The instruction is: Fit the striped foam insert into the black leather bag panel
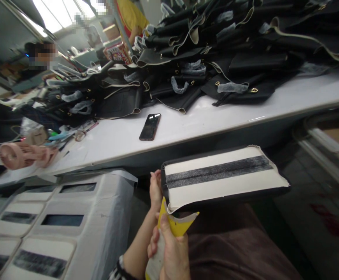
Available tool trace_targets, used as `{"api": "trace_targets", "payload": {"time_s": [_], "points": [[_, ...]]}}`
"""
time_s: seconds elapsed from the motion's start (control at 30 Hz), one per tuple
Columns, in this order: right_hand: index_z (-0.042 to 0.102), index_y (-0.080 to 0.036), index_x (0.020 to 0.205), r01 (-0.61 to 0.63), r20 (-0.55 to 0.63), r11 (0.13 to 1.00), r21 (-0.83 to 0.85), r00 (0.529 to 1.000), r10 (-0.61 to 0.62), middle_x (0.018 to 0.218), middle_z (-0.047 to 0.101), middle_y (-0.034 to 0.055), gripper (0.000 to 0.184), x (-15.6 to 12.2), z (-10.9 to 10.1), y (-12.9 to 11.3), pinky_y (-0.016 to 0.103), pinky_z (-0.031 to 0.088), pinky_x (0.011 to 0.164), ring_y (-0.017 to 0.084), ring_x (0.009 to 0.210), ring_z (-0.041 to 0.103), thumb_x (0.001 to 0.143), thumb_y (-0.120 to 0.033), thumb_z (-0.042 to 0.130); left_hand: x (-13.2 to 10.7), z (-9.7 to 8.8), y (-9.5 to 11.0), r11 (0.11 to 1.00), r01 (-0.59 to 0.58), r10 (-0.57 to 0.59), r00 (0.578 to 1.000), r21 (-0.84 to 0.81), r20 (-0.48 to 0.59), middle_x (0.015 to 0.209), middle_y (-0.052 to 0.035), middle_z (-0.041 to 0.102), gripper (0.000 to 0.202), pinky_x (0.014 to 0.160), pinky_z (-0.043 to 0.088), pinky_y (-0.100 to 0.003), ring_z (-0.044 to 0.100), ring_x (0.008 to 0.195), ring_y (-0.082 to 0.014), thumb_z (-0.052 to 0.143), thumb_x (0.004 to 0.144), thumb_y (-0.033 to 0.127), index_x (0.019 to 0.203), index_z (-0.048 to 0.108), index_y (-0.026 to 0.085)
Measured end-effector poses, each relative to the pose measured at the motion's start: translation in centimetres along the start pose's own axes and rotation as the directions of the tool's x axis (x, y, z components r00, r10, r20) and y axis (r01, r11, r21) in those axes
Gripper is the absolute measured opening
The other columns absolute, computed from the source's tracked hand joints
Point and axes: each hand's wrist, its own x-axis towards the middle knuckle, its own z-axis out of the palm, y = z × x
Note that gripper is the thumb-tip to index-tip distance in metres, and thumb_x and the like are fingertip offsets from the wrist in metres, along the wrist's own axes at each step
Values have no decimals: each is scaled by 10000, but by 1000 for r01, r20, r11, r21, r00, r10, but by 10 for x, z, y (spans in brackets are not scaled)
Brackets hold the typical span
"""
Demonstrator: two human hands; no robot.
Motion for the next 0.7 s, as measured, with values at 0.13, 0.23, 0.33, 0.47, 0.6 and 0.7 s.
{"api": "trace_targets", "payload": {"time_s": [0.13, 0.23, 0.33, 0.47, 0.6, 0.7], "points": [[666, -167, 861, 36, -13, 999, -36, 999, -37, 502, 495, -33, 550, 0, -2, 0, 207, 311, 370, 82, 387, 382, 573, -601, 840, 31, -5, 17, 924, -15, 8, 1000, -383, -21, 1377, -106, 539, 503, 1122, 355, -383, 479, 1305, -196, 190, 1038, 443, 1327, 515, 189], [629, -176, 818, 59, -17, 997, -57, 998, -60, 493, 485, -45, 475, 0, -5, 0, 201, 299, 346, 76, 366, 363, 635, -572, 818, 32, -11, 33, 936, -91, 126, 989, -341, 83, 1358, -83, 547, 404, 1154, 288, -392, 447, 1317, -208, 360, 1017, 429, 1261, 592, 206], [617, -169, 797, 49, 5, 996, -80, 999, -49, 486, 476, -51, 488, 0, -7, -1, 198, 306, 325, 74, 353, 355, 640, -591, 807, 30, -13, 37, 954, -95, 124, 989, -283, 84, 1341, -86, 552, 401, 1137, 303, -400, 455, 1301, -212, 351, 1021, 417, 1250, 599, 200], [626, -146, 810, 21, 7, 989, -146, 1000, -20, 479, 473, -50, 534, 0, -10, -7, 206, 327, 307, 79, 341, 361, 642, -627, 788, 30, -11, 34, 959, -92, 118, 990, -270, 81, 1329, -81, 560, 394, 1126, 315, -384, 468, 1289, -207, 351, 1024, 408, 1244, 601, 199], [623, -135, 832, -16, 42, 974, -226, 999, 26, 487, 479, -52, 569, -2, -12, -17, 218, 350, 306, 84, 344, 374, 648, -652, 771, 30, -11, 36, 963, -73, 96, 992, -259, 78, 1325, -77, 567, 391, 1125, 317, -383, 474, 1287, -210, 356, 1021, 413, 1233, 610, 205], [622, -131, 828, -36, 80, 965, -258, 995, 59, 490, 483, -55, 540, -4, -12, -26, 216, 375, 312, 80, 347, 378, 681, -632, 761, 30, -12, 37, 966, -58, 81, 993, -252, 83, 1328, -75, 567, 386, 1127, 317, -382, 476, 1288, -210, 361, 1019, 413, 1229, 613, 208]]}}
